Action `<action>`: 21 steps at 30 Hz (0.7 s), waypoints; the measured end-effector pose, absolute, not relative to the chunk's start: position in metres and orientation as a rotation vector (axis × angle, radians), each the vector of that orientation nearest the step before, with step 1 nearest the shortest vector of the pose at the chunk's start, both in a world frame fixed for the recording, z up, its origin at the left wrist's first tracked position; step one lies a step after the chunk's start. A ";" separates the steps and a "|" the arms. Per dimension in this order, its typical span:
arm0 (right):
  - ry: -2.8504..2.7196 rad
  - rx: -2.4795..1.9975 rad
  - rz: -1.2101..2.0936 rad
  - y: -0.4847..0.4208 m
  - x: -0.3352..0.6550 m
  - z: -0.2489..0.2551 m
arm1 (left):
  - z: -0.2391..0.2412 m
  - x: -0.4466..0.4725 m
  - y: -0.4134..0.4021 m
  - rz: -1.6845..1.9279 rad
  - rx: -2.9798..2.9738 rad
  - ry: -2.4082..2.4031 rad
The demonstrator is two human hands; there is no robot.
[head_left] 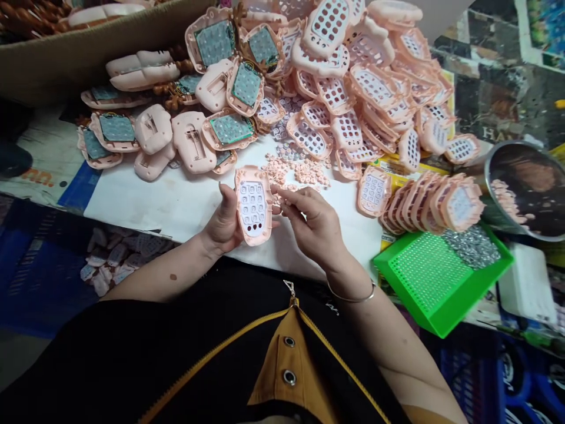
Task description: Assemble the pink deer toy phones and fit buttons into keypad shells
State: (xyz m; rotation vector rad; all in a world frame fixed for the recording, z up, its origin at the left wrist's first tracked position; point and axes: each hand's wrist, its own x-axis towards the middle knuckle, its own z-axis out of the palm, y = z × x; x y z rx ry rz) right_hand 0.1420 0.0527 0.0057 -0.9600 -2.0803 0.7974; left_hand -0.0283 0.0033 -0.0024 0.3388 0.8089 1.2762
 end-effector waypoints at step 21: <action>-2.197 -0.632 0.435 0.015 0.155 0.007 | 0.006 0.006 0.007 1.297 0.274 0.870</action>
